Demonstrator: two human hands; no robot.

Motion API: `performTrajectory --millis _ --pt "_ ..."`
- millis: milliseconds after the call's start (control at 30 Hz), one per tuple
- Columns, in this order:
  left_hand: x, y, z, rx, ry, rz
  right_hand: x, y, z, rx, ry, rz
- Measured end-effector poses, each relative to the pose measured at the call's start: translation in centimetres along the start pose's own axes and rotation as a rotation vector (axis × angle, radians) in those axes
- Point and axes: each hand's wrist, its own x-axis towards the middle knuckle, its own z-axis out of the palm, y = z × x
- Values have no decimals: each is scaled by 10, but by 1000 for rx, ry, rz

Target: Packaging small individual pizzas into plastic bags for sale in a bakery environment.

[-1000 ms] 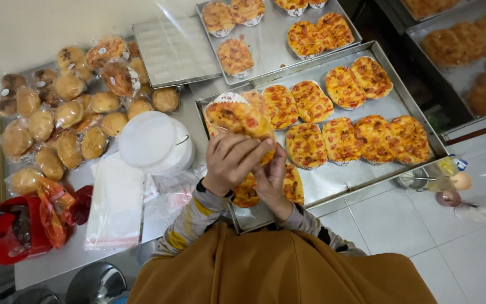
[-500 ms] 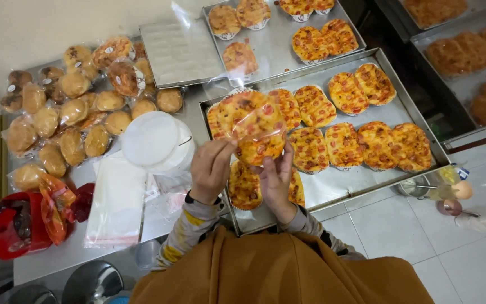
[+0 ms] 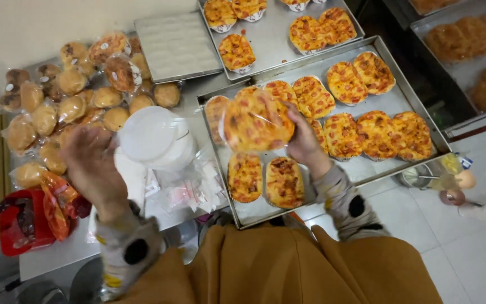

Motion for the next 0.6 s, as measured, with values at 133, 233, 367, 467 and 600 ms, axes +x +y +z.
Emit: performTrajectory --millis 133,233,367,467,600 --pt "-11 -6 25 43 -598 -703 3 -23 34 -182 -154 255" --pt "-36 0 62 -107 -807 -819 8 -27 47 -379 -323 227" --pt "-57 -13 74 -311 -790 -741 14 -25 46 -703 -399 103" --pt "-59 7 80 -228 -734 -643 13 -31 61 -747 -403 96" --pt "-68 11 79 -142 -711 -592 6 -40 73 -681 -424 155"
